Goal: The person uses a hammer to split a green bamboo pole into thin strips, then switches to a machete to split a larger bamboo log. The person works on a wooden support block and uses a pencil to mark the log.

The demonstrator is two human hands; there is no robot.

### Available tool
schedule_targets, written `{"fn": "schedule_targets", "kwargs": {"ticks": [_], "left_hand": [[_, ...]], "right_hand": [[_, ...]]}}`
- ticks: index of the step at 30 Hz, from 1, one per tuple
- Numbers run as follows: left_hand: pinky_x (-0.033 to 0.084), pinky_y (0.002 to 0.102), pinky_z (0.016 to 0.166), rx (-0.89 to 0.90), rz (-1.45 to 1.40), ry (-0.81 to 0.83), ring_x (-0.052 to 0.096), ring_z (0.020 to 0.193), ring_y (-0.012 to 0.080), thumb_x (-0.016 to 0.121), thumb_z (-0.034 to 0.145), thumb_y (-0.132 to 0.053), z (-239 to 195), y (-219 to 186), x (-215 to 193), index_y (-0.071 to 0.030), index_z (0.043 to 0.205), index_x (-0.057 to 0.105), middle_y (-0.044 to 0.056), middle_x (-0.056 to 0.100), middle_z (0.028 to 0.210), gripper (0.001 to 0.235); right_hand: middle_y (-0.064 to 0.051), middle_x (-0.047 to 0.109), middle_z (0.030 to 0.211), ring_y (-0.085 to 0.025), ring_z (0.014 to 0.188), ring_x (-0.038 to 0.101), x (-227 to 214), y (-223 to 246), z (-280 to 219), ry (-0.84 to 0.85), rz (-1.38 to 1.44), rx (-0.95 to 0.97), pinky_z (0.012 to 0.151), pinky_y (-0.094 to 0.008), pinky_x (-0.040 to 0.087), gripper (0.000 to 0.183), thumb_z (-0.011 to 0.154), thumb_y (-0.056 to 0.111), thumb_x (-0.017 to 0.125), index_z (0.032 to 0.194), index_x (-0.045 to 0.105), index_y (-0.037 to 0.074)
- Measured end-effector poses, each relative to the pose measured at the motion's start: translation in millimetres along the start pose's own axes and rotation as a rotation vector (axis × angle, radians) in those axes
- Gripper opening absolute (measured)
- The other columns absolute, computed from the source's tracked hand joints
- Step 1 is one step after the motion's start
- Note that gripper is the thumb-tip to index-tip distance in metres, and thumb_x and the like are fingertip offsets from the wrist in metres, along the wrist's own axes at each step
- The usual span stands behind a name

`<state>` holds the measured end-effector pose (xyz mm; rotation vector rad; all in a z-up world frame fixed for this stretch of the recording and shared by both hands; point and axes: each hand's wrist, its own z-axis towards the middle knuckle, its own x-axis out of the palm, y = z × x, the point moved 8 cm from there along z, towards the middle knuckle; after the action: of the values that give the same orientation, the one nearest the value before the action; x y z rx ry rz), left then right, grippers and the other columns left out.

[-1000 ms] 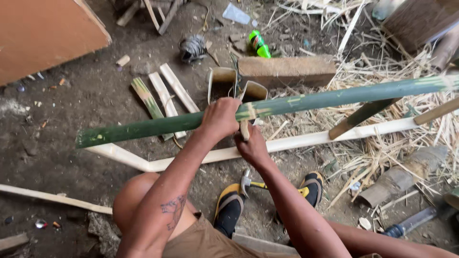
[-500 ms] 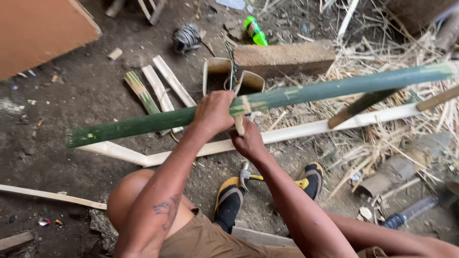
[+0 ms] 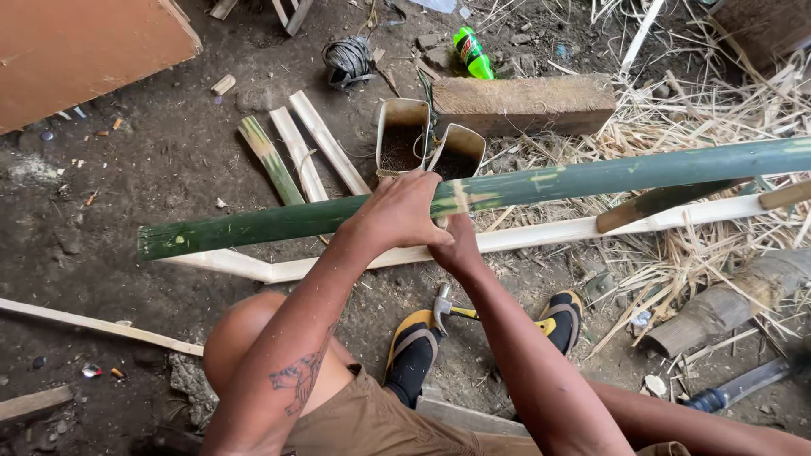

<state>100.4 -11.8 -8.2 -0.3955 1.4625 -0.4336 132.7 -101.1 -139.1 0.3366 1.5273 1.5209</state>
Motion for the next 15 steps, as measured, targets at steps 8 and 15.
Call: {"fn": "schedule_targets", "kwargs": {"ticks": [8, 15], "left_hand": [[0.056, 0.045, 0.092, -0.183, -0.015, 0.101, 0.072, 0.096, 0.0320, 0.095, 0.057, -0.046, 1.0, 11.2, 1.6, -0.006, 0.102, 0.072, 0.016, 0.073, 0.099, 0.064], [0.057, 0.046, 0.088, -0.136, 0.046, -0.038, 0.072, 0.093, 0.0319, 0.093, 0.064, -0.037, -5.8, 5.0, 3.4, -0.008, 0.094, 0.071, 0.014, 0.073, 0.096, 0.047]], "right_hand": [[-0.018, 0.069, 0.111, -0.030, 0.107, 0.067, 4.2, -1.0, 2.0, 0.015, 0.014, 0.083, 0.097, -0.044, 0.053, 0.028, 0.092, 0.015, 0.056, 0.116, 0.060, 0.000], [-0.016, 0.070, 0.106, -0.032, 0.102, 0.066, 5.7, -13.2, 7.6, 0.032, -0.083, -0.017, 0.093, -0.045, 0.050, 0.023, 0.094, 0.020, 0.057, 0.108, 0.064, 0.002]]}}
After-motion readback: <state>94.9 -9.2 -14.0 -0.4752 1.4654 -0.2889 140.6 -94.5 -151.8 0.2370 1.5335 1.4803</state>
